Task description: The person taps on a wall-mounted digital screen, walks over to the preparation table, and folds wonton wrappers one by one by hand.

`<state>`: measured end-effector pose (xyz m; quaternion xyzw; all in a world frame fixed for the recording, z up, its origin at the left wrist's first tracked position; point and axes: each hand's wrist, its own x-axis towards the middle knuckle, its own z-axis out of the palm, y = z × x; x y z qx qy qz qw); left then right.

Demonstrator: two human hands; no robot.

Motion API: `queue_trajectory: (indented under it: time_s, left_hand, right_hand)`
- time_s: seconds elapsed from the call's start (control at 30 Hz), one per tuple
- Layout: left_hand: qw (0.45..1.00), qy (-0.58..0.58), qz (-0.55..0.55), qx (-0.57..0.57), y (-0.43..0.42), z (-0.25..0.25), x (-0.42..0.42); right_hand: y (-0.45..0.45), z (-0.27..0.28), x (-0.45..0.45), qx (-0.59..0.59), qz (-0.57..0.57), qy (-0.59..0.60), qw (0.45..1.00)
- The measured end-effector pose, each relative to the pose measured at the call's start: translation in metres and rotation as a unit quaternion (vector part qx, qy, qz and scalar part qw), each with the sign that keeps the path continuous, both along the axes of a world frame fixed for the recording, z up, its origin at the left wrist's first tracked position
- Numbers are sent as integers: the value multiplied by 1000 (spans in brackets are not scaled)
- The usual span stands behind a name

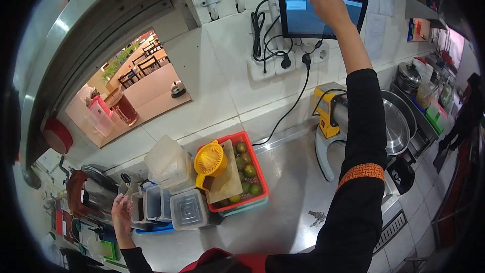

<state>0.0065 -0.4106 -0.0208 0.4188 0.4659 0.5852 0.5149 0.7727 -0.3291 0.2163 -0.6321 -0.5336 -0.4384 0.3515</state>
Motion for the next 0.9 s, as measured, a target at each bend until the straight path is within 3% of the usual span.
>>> queue_trajectory:
  time_s: [0.5,0.8,0.9]
  left_hand:
    - [999,11,48,-7,-9,-12,-6]
    - [998,6,66,-14,-17,-19,-23]
    - [998,0,69,-5,-18,-24,-31]
  right_hand:
    - [11,-6,-9,64,-41,-63,995]
    - [-5,-8,-24,47,-25,38,998]
    - [-18,-15,-44,120,26,40,992]
